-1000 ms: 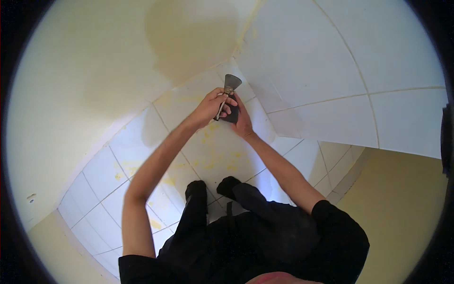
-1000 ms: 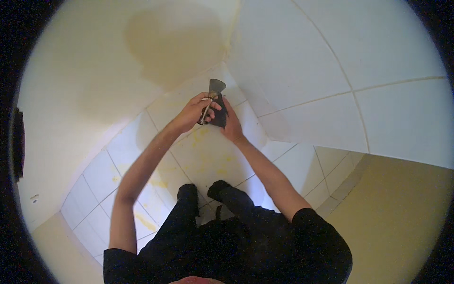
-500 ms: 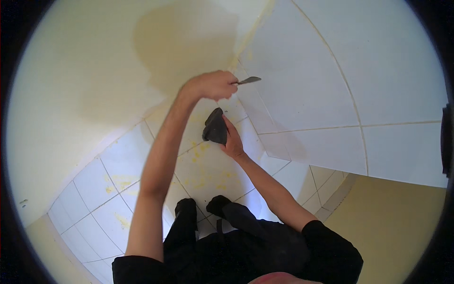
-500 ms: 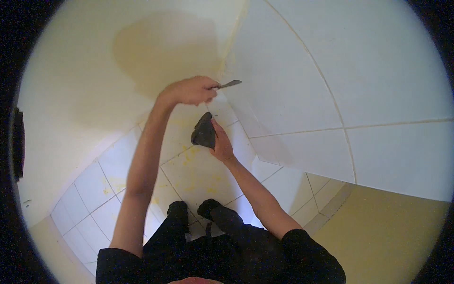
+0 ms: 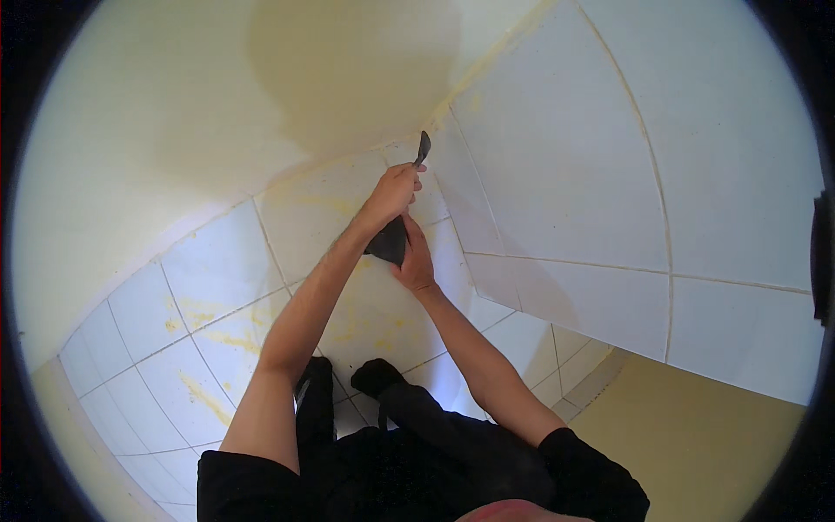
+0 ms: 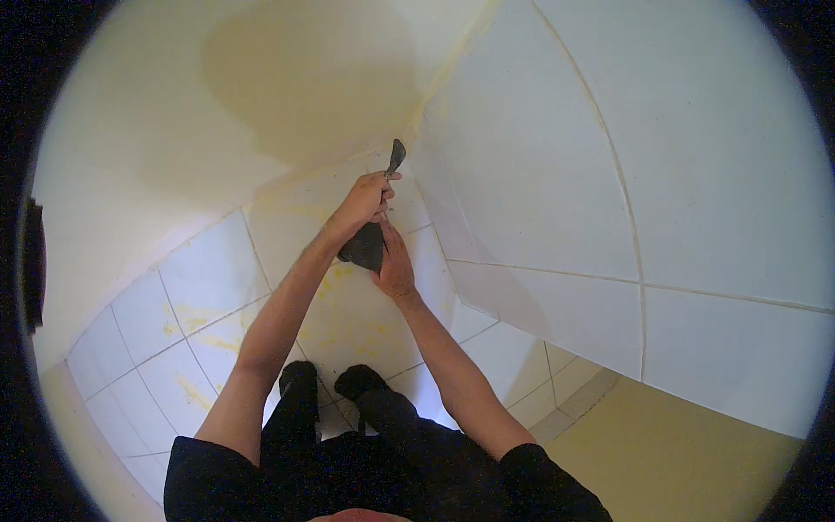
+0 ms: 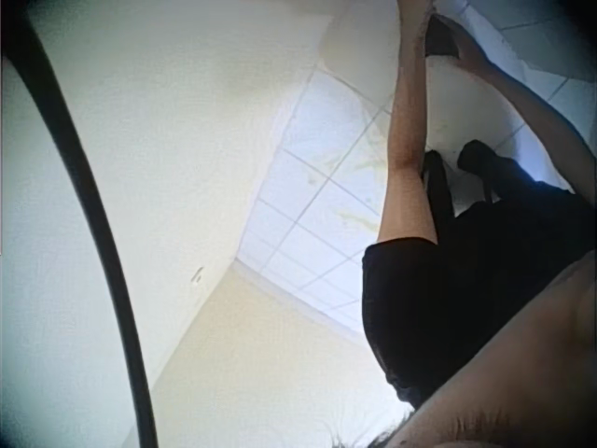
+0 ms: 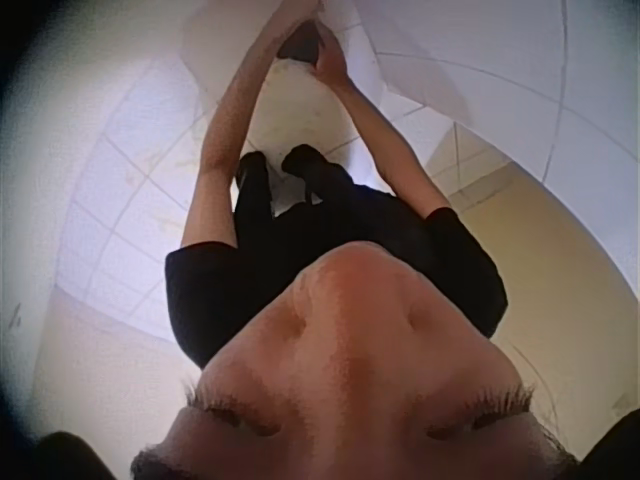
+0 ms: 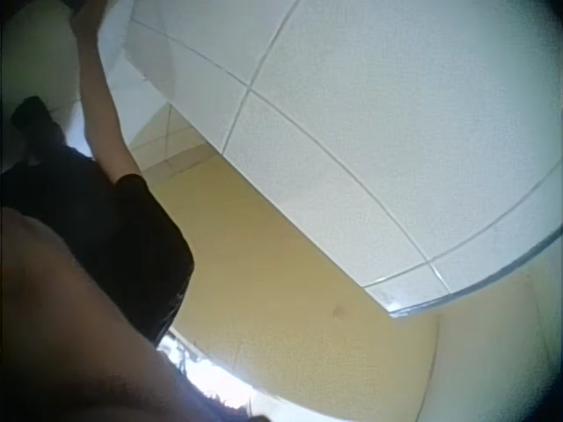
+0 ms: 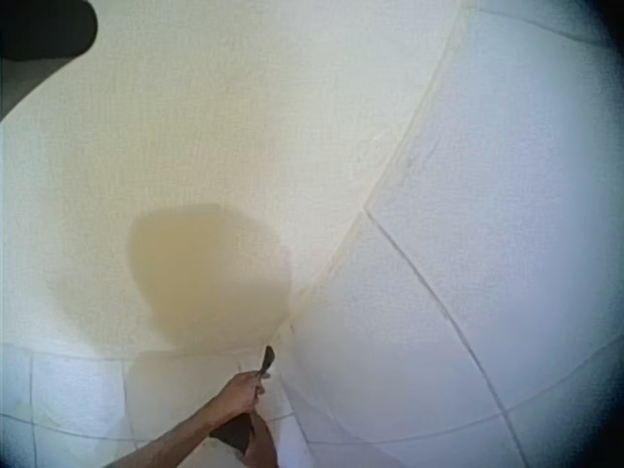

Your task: The person cleans a tiled wall and floor corner by scraping off yellow residue with a metal putty knife and wiping the area with a dark cloth.

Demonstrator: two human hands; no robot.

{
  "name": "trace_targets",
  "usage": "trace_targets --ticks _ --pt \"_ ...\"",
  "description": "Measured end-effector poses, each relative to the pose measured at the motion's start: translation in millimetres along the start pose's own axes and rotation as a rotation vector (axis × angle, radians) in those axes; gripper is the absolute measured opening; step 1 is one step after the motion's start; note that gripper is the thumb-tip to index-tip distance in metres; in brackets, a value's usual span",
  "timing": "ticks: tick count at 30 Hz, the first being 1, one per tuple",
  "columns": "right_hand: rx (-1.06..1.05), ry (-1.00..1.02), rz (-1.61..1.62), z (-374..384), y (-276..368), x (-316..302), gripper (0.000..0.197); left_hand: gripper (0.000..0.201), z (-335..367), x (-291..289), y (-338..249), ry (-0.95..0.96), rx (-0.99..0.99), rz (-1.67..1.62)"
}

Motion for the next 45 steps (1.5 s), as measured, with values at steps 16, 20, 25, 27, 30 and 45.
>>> trace_targets --ticks 16,20,25,27,30,45 --pt "0.024 0.052 -0.056 -18.7 -25.3 12.2 0.065 0.039 -53.8 52.1 -29.4 -0.269 0.496 0.597" --pt "0.105 0.044 -0.013 -15.4 -12.0 9.2 0.06 0.036 -42.6 50.0 -21.2 -0.293 0.57 0.449" --pt "0.067 0.139 -0.086 -20.9 -25.8 17.7 0.081 0.034 -24.9 50.6 -38.2 -0.336 0.571 0.422" --pt "0.061 0.154 -0.072 -20.4 -25.7 18.9 0.082 0.032 -32.9 53.0 -35.9 -0.311 0.604 0.505" --pt "0.041 0.151 -0.088 -21.5 -27.9 20.4 0.085 0.031 -39.8 50.2 -41.7 -0.3 0.579 0.554" --pt "0.116 0.171 0.019 -25.4 -38.4 19.6 0.08 0.031 -31.3 55.5 -28.2 -0.37 0.606 0.636"
Point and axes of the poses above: each hand's wrist, its own z-axis towards the middle knuckle, its own x-axis out of the palm, y = z × x, the point moved 3 cm from there along z, towards the middle knuckle, and after that the axes turned 11 degrees about -y, right-handed, at the moved point
